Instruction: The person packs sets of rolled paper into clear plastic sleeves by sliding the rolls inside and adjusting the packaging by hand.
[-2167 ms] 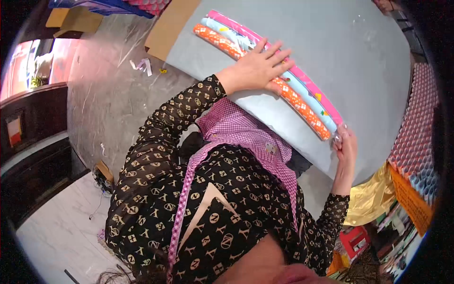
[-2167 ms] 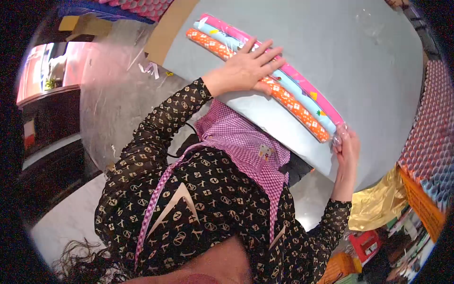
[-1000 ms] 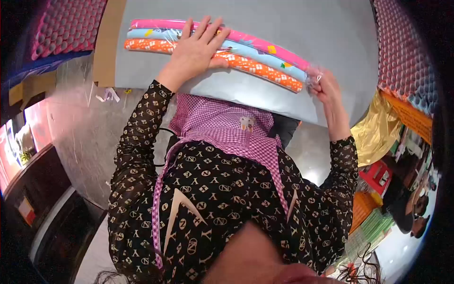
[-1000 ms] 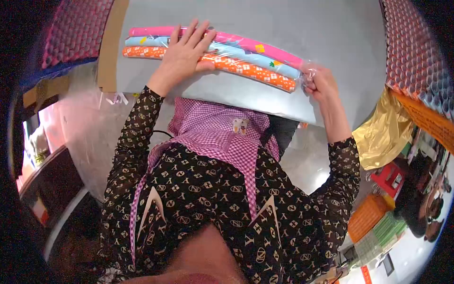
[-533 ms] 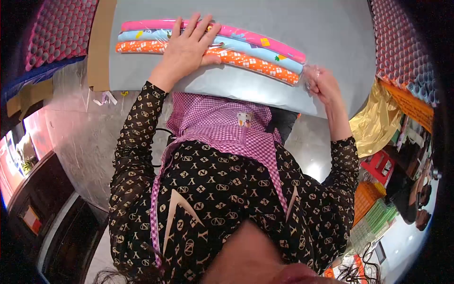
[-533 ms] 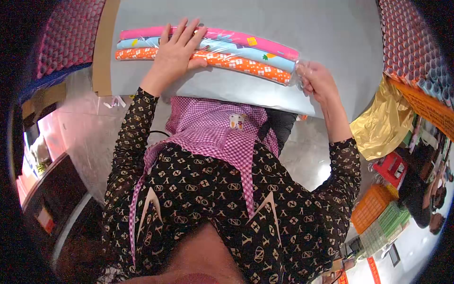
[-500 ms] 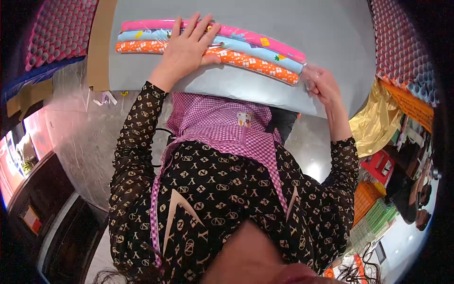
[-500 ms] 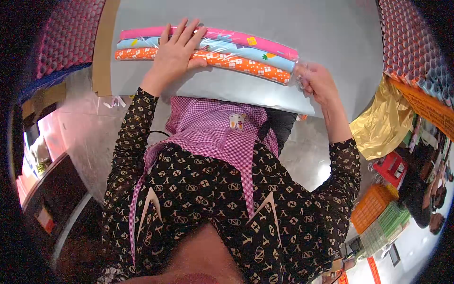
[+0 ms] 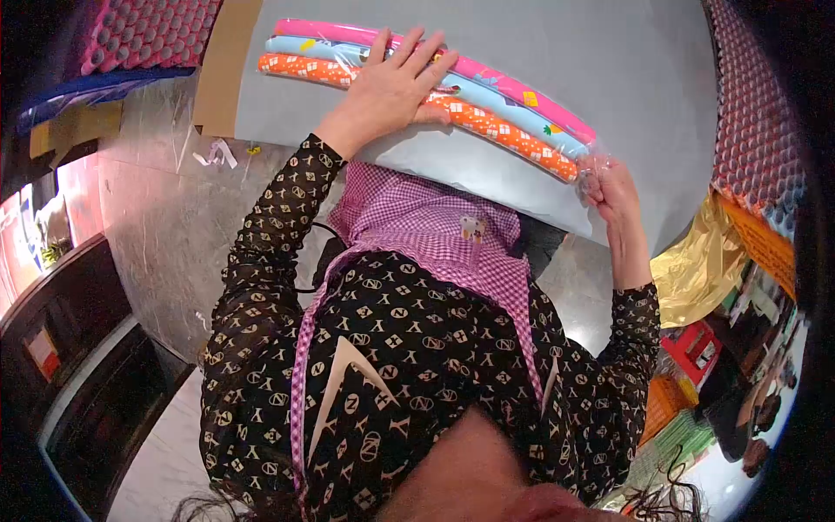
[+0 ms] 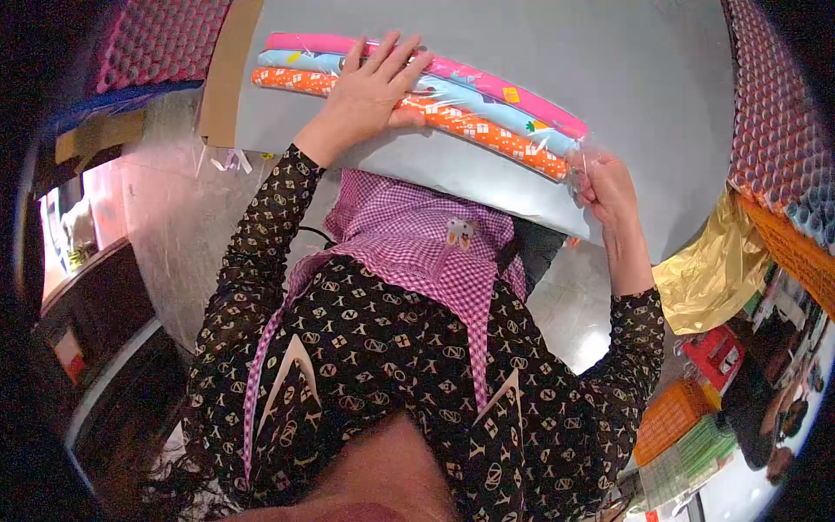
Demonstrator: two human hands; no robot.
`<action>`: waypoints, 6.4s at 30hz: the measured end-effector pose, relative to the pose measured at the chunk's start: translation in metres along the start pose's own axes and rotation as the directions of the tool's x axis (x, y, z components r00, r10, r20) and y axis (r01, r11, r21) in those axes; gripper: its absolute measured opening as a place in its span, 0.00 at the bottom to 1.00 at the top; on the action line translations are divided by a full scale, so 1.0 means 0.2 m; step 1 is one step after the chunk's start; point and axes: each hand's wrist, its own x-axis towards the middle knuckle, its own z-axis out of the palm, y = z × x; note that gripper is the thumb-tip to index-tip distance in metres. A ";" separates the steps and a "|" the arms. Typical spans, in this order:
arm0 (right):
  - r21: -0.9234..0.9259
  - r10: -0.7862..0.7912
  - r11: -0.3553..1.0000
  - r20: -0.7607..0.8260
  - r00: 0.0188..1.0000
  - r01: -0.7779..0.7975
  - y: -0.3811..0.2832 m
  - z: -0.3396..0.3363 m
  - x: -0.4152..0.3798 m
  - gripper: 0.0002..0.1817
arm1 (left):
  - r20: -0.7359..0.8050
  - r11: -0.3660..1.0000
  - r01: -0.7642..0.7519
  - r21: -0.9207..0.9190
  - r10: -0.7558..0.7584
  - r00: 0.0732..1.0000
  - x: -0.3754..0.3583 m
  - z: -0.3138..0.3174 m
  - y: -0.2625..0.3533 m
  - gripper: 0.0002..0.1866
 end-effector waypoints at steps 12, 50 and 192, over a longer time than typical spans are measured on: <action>0.203 0.086 0.974 0.071 0.994 -0.099 0.02 -0.01 0.03 0.10 | 0.022 1.000 0.003 0.006 -0.003 1.000 0.00 -0.01 0.01 0.45; 0.177 0.160 0.970 0.052 0.986 -0.167 0.04 -0.06 0.07 0.11 | 0.008 0.997 0.010 -0.081 -0.009 1.000 -0.02 -0.02 0.01 0.45; -0.477 -0.419 0.828 -0.173 0.891 0.296 -0.10 0.09 0.06 0.13 | 0.005 0.992 0.028 -0.127 -0.028 1.000 0.02 -0.05 -0.06 0.46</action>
